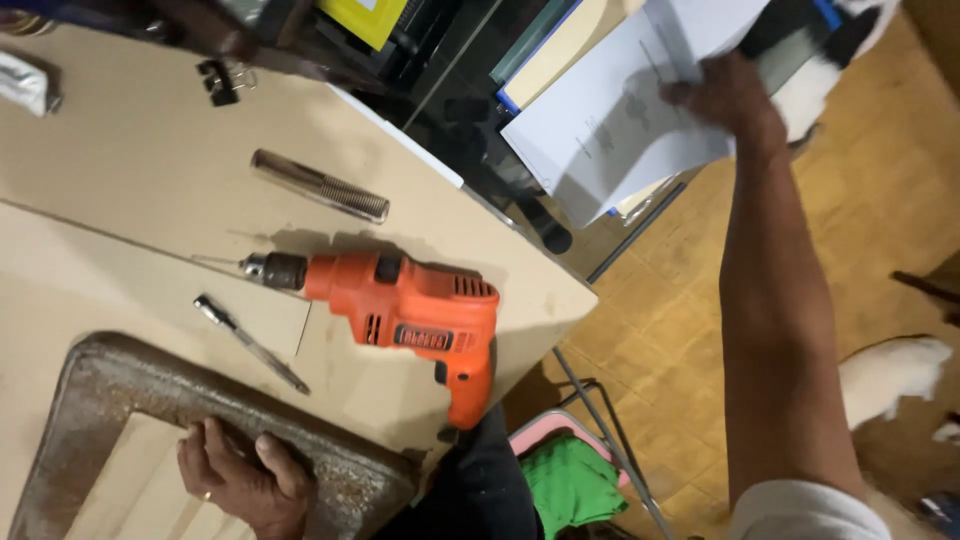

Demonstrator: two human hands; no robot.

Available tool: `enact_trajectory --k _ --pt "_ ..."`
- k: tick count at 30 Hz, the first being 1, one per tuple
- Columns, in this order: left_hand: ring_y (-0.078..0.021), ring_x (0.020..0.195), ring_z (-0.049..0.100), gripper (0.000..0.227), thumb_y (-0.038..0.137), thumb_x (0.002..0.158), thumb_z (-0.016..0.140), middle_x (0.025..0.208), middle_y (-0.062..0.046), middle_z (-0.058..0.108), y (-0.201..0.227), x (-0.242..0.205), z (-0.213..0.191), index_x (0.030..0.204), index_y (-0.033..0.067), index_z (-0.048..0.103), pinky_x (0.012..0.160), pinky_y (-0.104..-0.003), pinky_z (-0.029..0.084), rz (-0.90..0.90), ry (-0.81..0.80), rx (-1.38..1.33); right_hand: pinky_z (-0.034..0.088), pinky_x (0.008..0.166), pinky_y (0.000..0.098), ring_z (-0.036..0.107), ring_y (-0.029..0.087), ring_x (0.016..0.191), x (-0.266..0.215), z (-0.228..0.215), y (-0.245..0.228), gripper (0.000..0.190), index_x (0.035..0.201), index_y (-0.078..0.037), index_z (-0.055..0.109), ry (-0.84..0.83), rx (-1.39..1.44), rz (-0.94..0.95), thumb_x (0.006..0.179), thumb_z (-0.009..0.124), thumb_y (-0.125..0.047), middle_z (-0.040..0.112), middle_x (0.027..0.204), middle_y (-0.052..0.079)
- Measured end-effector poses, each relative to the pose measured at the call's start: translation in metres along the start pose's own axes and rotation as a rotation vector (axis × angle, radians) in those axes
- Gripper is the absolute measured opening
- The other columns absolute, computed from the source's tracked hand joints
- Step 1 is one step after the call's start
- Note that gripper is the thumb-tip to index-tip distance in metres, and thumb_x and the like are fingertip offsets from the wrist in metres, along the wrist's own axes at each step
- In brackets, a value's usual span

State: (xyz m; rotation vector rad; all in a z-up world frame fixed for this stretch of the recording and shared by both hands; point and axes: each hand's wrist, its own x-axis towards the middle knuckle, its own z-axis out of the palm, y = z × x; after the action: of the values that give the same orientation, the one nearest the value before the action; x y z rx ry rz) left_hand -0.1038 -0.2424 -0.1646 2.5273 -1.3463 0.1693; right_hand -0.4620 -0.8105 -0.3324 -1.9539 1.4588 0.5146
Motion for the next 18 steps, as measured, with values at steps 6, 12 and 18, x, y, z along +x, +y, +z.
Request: enact_trajectory --k 6,12,18 --pt "-0.0579 0.124 0.047 0.054 0.027 0.109 0.048 0.133 -0.037 0.052 -0.008 -0.006 -0.004 0.136 -0.019 0.055 0.111 -0.069 0.039 -0.049 0.018 -0.036 0.043 0.073 0.0397 0.057 0.022 0.091 -0.16 -0.033 -0.033 0.049 0.095 -0.002 0.061 0.112 0.235 0.048 0.105 0.057 -0.049 0.061 0.098 0.012" --pt "-0.053 0.128 0.049 0.052 0.027 0.106 0.056 0.136 -0.031 0.055 -0.011 -0.009 -0.011 0.137 -0.0152 0.061 0.107 -0.065 0.04 -0.06 0.075 -0.03 0.045 0.088 0.0288 0.056 0.007 0.104 -0.35 -0.052 -0.041 0.033 0.122 -0.013 0.07 0.499 0.579 0.256 0.105 0.066 -0.041 0.064 0.111 -0.007" --pt "-0.0489 0.135 0.043 0.064 0.034 0.098 0.055 0.142 -0.031 0.055 -0.028 -0.025 0.006 0.146 -0.0081 0.053 0.112 -0.062 0.031 -0.165 0.091 -0.24 0.052 0.095 0.0278 0.062 0.012 0.118 -0.524 -0.057 -0.097 0.037 0.13 -0.009 0.067 0.631 0.786 0.213 0.1 0.066 -0.029 0.067 0.133 0.004"
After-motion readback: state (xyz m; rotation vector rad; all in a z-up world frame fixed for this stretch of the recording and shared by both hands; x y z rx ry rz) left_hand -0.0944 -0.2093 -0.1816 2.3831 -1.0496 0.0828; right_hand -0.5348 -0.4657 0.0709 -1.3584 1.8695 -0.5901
